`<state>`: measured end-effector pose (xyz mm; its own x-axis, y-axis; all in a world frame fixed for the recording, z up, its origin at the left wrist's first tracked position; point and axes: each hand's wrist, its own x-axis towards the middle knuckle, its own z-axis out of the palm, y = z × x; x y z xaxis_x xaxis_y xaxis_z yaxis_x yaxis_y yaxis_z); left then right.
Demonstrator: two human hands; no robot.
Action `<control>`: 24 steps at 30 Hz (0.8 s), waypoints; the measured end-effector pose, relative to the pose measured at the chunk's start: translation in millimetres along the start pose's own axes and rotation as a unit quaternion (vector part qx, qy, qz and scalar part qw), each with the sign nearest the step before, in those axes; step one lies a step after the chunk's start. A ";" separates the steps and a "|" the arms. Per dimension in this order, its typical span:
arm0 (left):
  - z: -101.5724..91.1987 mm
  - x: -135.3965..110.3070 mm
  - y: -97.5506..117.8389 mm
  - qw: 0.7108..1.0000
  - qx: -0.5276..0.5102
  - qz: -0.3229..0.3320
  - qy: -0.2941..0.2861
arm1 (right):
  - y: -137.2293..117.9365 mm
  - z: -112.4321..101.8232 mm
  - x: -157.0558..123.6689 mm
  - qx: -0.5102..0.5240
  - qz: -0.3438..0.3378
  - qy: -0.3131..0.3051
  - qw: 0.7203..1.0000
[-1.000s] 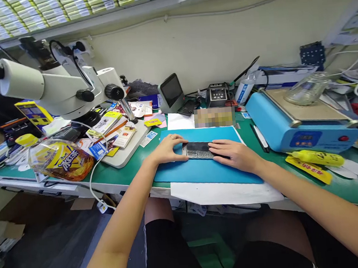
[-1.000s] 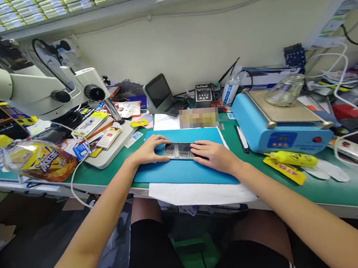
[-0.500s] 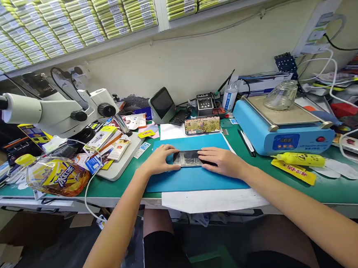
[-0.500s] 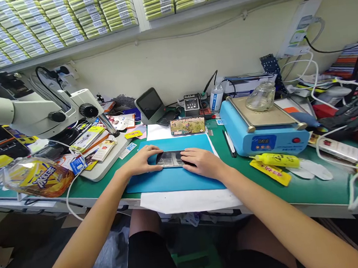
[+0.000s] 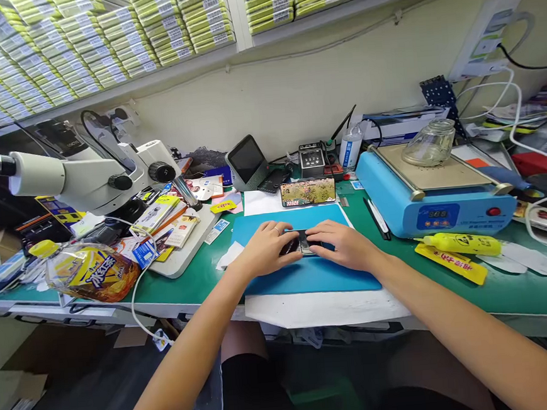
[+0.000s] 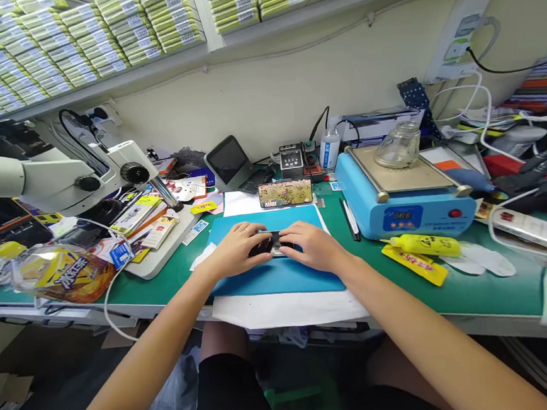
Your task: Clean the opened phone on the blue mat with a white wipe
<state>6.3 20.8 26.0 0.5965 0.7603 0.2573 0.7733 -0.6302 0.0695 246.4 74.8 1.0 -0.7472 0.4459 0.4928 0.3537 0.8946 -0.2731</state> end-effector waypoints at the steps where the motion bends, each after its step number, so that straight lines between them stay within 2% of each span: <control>1: -0.4 -0.7 2.2 1.000 -0.003 0.004 0.001 | 0.0 -0.1 0.1 0.001 -0.002 -0.004 1.000; 5: -7.0 -12.9 5.7 1.000 -0.025 -0.014 0.012 | 0.1 -0.6 0.0 0.013 0.007 -0.002 1.000; 7: -11.8 -31.0 1.1 0.996 -0.036 -0.068 0.052 | 0.9 -1.3 -1.0 0.017 0.017 0.008 1.000; 10: -13.8 -70.6 -11.8 0.979 -0.026 -0.177 0.101 | 3.4 -1.6 -2.3 0.022 0.041 0.028 0.999; 13: -8.5 -103.6 -24.0 0.966 -0.031 -0.246 0.081 | 5.5 -0.4 -2.0 0.029 0.060 0.040 0.997; 15: -4.8 -111.4 -29.7 0.959 -0.048 -0.268 0.075 | 5.5 0.5 -1.2 0.031 0.068 0.043 0.996; 17: -3.4 -106.3 -33.7 0.954 -0.056 -0.281 0.082 | 4.6 0.7 -0.8 0.033 0.075 0.042 0.996; 20: -4.0 -81.2 -32.7 0.953 -0.052 -0.285 0.093 | 3.9 -0.2 -1.5 0.036 0.087 0.042 0.995; 22: -2.4 -57.8 -22.2 0.958 -0.054 -0.267 0.093 | 4.7 -1.0 -2.3 0.034 0.098 0.047 0.993; 24: 3.2 -32.4 -1.7 0.972 -0.063 -0.215 0.068 | 6.1 -1.4 -2.9 0.030 0.108 0.053 0.992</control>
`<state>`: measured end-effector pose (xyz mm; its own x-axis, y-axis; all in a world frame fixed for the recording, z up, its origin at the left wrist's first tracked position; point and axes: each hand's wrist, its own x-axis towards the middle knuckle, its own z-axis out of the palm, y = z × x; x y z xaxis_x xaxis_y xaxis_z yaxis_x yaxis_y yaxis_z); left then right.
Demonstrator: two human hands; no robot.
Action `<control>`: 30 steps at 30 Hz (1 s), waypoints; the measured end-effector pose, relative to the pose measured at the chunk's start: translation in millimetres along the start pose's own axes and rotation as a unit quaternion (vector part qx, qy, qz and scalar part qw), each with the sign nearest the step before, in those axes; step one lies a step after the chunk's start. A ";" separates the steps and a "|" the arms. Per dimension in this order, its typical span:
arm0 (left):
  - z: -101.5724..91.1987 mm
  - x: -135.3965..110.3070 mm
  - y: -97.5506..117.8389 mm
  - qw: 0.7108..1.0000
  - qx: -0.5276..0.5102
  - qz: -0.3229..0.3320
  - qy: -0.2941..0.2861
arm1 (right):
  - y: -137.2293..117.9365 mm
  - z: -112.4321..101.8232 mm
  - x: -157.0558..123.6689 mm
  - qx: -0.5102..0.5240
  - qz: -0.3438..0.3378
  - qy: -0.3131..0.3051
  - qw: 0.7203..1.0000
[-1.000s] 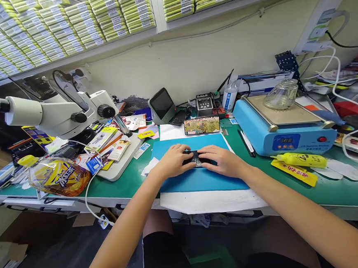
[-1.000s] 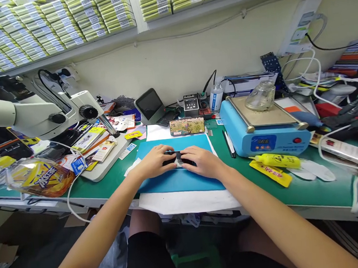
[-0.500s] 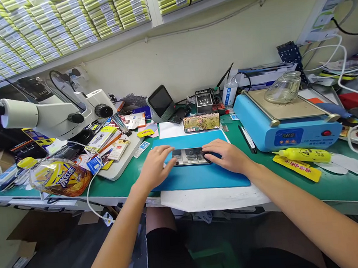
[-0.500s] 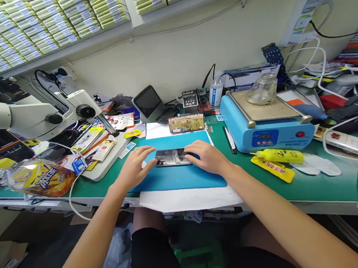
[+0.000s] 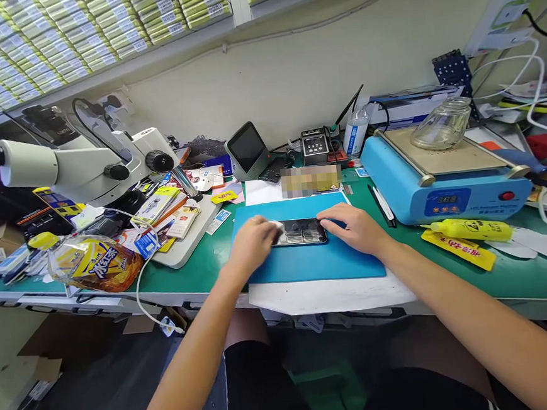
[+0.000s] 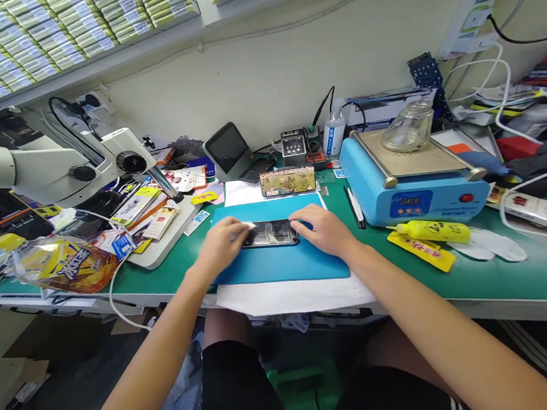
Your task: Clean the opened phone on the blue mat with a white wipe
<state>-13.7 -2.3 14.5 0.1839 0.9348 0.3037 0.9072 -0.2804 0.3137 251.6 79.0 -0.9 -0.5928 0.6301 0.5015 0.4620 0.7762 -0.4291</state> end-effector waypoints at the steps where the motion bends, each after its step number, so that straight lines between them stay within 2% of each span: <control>1: 7.3 5.4 16.2 0.999 -0.001 0.031 -0.019 | 0.7 -0.2 0.0 -0.002 0.003 0.003 1.000; 4: 29.2 16.3 61.7 0.991 0.018 0.126 -0.047 | 2.2 -0.9 -0.1 -0.002 0.004 0.006 1.000; 7: 38.6 17.8 80.6 0.989 0.027 0.139 -0.048 | 2.4 -2.0 -1.9 0.005 0.003 0.003 1.000; 9: 34.4 11.7 73.2 0.990 0.034 0.126 -0.054 | 2.2 -2.4 -3.5 0.006 0.006 0.004 1.000; 13: 13.0 -8.8 35.6 0.995 0.034 0.077 -0.050 | 0.8 -1.1 -4.3 0.011 0.014 0.006 1.000; 15: 5.3 -13.7 23.9 0.996 0.033 0.061 -0.054 | 0.0 0.1 -3.0 0.018 0.017 0.004 1.000; 17: 4.5 -11.4 25.1 0.995 0.032 0.062 -0.065 | -0.7 1.0 -1.6 0.023 0.019 0.002 1.000; 22: 22.0 11.5 61.8 0.987 -0.002 0.127 -0.094 | -0.4 0.2 -2.9 0.011 0.026 -0.003 1.000; 24: 25.7 15.4 68.1 0.985 -0.003 0.144 -0.097 | 0.5 -0.7 -4.4 0.003 0.028 -0.008 1.000; 26: 23.9 11.9 61.4 0.986 0.009 0.138 -0.090 | 1.2 -1.2 -5.4 -0.005 0.028 -0.012 1.000; 30: 10.9 -3.9 26.3 0.992 0.045 0.093 -0.068 | 1.5 -0.6 -4.2 -0.012 0.027 -0.021 0.999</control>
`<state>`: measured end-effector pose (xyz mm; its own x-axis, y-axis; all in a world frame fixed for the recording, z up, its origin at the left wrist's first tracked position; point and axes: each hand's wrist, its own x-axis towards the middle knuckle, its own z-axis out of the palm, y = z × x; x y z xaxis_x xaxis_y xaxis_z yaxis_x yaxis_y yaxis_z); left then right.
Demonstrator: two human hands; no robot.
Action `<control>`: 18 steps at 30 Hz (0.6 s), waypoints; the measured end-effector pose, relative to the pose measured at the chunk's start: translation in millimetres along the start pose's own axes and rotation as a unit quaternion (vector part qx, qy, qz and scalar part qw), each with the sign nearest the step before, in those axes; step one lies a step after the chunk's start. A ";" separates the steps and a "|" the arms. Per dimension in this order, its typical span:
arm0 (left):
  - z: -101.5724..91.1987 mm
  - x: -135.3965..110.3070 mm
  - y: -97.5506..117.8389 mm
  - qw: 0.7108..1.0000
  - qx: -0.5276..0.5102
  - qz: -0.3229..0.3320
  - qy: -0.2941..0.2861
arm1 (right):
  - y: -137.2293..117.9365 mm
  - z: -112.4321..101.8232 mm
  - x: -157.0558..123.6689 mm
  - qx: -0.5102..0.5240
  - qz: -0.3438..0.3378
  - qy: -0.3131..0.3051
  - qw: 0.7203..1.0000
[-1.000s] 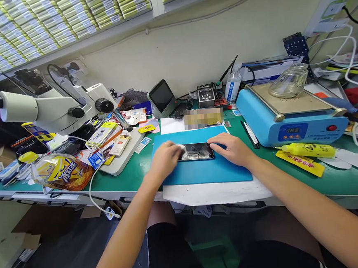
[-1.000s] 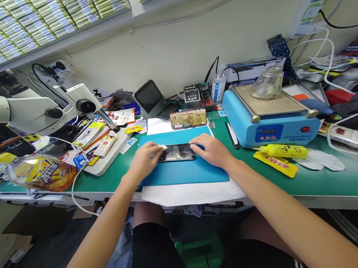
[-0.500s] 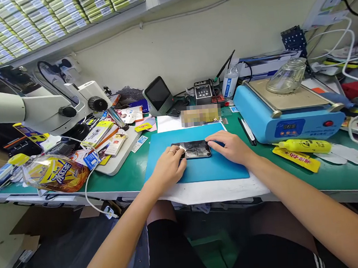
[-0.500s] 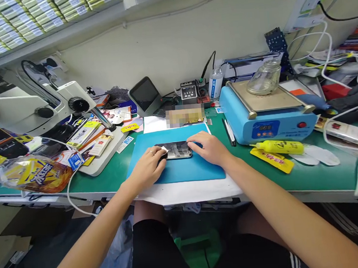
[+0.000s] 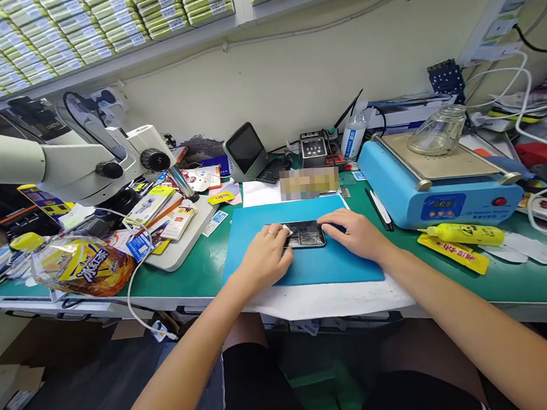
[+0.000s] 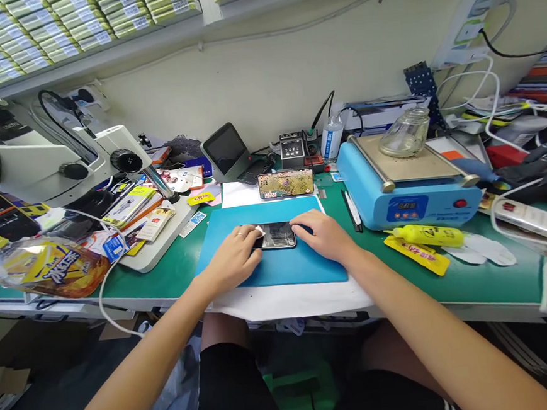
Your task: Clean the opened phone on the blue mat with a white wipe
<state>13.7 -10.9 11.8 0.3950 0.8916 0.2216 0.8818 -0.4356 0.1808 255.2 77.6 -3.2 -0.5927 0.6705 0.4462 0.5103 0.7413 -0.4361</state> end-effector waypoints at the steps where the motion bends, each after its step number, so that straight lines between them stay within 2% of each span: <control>1: -1.3 -3.2 -6.3 1.000 0.007 -0.013 0.001 | 0.0 0.3 0.8 -0.001 0.001 -0.002 1.000; 3: -1.0 -2.0 -10.4 0.999 0.022 -0.035 0.001 | 0.3 0.9 2.3 0.000 0.003 -0.007 1.000; 5: 3.0 8.3 -2.1 0.999 0.032 -0.043 0.003 | 1.3 1.7 3.0 0.000 0.004 -0.009 1.000; 8: 11.1 26.9 22.9 1.000 0.020 0.001 0.002 | 3.5 2.6 2.5 0.000 0.005 -0.005 1.000; 11: 13.7 25.9 39.6 0.999 -0.004 0.053 0.001 | 4.8 2.8 1.3 0.000 0.004 -0.004 1.000; 13: 11.5 11.2 37.1 0.998 -0.011 0.058 0.000 | 5.1 2.7 1.1 0.001 0.008 -0.009 1.000; 16: 6.9 -13.8 17.7 1.000 0.000 0.030 -0.003 | 5.2 2.4 2.1 0.002 0.017 -0.021 1.000; 18: 5.9 -19.0 4.8 1.000 0.006 0.001 -0.010 | 5.1 2.1 3.0 0.004 0.020 -0.028 0.999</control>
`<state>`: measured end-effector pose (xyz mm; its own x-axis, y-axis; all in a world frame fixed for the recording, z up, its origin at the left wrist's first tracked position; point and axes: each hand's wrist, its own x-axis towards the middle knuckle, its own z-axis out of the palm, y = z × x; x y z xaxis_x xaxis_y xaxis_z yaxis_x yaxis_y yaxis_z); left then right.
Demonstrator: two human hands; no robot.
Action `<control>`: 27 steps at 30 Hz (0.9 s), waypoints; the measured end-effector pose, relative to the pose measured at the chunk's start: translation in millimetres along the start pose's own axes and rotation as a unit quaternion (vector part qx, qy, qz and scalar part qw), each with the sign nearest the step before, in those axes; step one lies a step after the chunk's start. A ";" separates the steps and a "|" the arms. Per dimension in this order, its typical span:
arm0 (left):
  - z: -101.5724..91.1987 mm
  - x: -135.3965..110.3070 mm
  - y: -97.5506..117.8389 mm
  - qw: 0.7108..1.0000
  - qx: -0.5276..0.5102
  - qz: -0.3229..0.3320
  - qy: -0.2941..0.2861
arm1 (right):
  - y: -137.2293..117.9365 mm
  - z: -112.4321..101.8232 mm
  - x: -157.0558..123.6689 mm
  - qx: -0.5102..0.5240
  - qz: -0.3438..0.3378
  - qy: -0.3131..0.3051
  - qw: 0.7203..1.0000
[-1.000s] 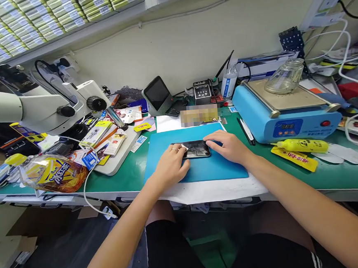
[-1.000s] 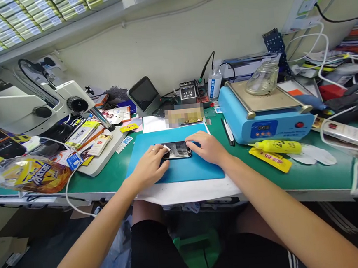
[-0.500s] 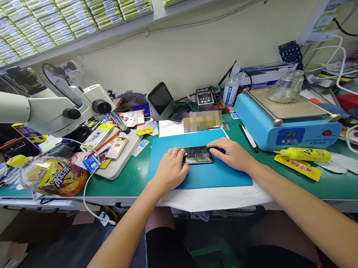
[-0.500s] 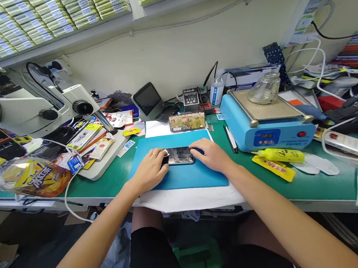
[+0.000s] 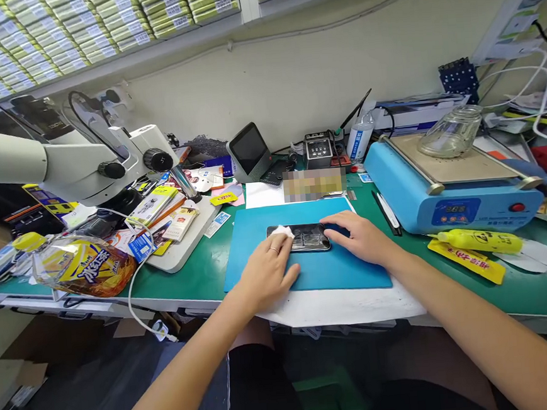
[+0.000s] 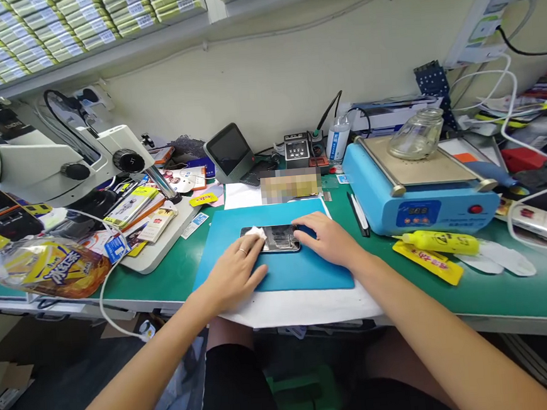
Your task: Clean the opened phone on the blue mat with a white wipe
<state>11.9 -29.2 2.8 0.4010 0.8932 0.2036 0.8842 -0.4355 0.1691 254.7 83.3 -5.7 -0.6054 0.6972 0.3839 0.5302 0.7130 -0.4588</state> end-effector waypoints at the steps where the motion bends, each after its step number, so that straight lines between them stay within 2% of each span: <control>1: 0.4 2.3 -3.5 1.000 -0.003 -0.012 -0.007 | -0.2 -0.3 0.3 0.001 0.000 -0.002 1.000; 3: 2.0 14.2 -2.6 0.999 -0.023 -0.020 -0.027 | -0.9 -1.0 0.2 0.002 -0.001 -0.001 1.000; 6: 3.9 33.9 14.0 0.997 -0.064 0.003 -0.052 | -2.9 -2.4 -1.4 0.008 -0.003 0.003 1.000; 8: 3.8 36.2 25.6 0.994 -0.083 0.026 -0.060 | -4.1 -3.2 -2.5 0.012 -0.004 0.003 1.000; 10: 2.5 27.7 29.6 0.993 -0.088 0.037 -0.063 | -4.7 -3.3 -2.7 0.015 -0.005 0.002 1.000; 14: -4.0 4.6 11.0 0.996 -0.066 0.010 -0.060 | -4.7 -1.6 -1.2 0.020 0.002 -0.002 1.000; 16: -7.1 4.5 -1.1 0.997 -0.052 -0.015 -0.057 | -4.8 -0.8 -0.8 0.022 0.011 -0.006 1.000; 18: -7.8 14.5 -5.4 0.997 -0.048 -0.032 -0.059 | -5.1 -0.5 -1.1 0.022 0.021 -0.007 1.000; 20: -5.9 29.5 1.1 0.996 -0.055 -0.032 -0.065 | -5.1 -0.6 -2.2 0.022 0.028 -0.005 0.999; 23: -0.5 45.0 22.7 0.995 -0.070 -0.008 -0.064 | -4.1 -1.0 -4.2 0.018 0.030 0.002 0.999; 25: 2.7 43.0 34.0 0.996 -0.073 0.007 -0.059 | -2.9 -1.0 -4.9 0.016 0.028 0.006 0.999; 27: 3.8 31.1 35.2 0.996 -0.067 0.012 -0.054 | -1.9 -0.6 -5.0 0.014 0.023 0.004 1.000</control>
<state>56.4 -16.3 11.4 0.4506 0.8864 0.1058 0.8372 -0.4607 0.2947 257.1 78.5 -6.2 -0.5759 0.7299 0.3684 0.5409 0.6780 -0.4977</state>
